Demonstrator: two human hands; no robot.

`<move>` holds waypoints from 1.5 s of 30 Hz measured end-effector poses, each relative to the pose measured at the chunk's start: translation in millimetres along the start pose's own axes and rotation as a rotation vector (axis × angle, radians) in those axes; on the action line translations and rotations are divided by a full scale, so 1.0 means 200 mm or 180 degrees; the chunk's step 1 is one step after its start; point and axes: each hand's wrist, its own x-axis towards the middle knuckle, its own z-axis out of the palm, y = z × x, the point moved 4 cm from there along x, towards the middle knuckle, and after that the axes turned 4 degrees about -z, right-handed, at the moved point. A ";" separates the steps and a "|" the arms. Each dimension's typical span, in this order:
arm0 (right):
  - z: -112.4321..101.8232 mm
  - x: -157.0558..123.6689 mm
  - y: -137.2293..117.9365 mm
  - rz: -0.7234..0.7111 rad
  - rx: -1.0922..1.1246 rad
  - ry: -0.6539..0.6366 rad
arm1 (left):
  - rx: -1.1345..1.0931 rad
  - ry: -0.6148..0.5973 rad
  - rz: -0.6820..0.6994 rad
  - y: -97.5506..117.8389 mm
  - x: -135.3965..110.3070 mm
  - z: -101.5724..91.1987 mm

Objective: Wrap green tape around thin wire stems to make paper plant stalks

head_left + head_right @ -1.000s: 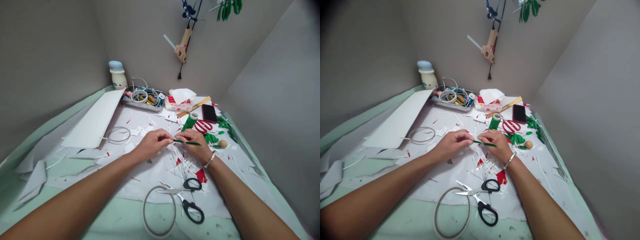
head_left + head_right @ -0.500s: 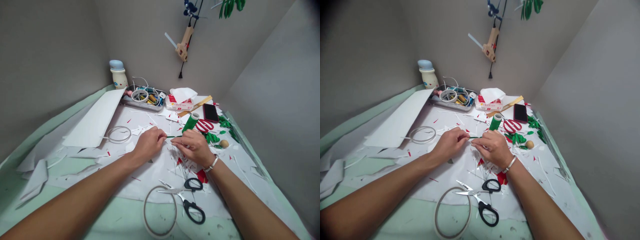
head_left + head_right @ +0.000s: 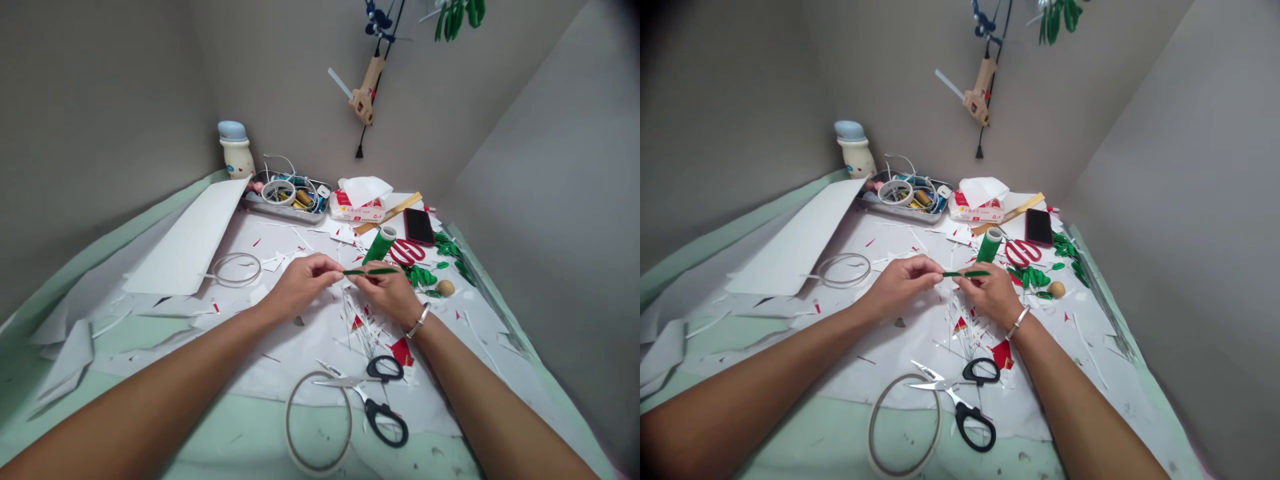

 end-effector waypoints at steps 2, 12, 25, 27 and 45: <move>0.04 -0.01 -0.03 -0.0146 -0.0157 -0.0204 | -0.0007 0.0291 -0.0187 -0.02 0.01 -0.02; 0.00 -0.02 -0.14 -0.0821 -0.0762 -0.0154 | 0.1882 0.0675 0.0429 -0.01 -0.02 -0.02; -0.07 0.01 -0.02 0.0001 0.0072 0.0307 | 0.1549 -0.0253 0.0974 0.05 -0.05 0.06; -0.06 0.01 0.00 0.0103 0.0183 0.0284 | 0.0997 -0.0277 0.0831 0.06 -0.04 0.05; -0.02 -0.01 -0.14 -0.0764 -0.0666 -0.0233 | 0.1280 0.0907 0.0130 -0.01 -0.01 -0.06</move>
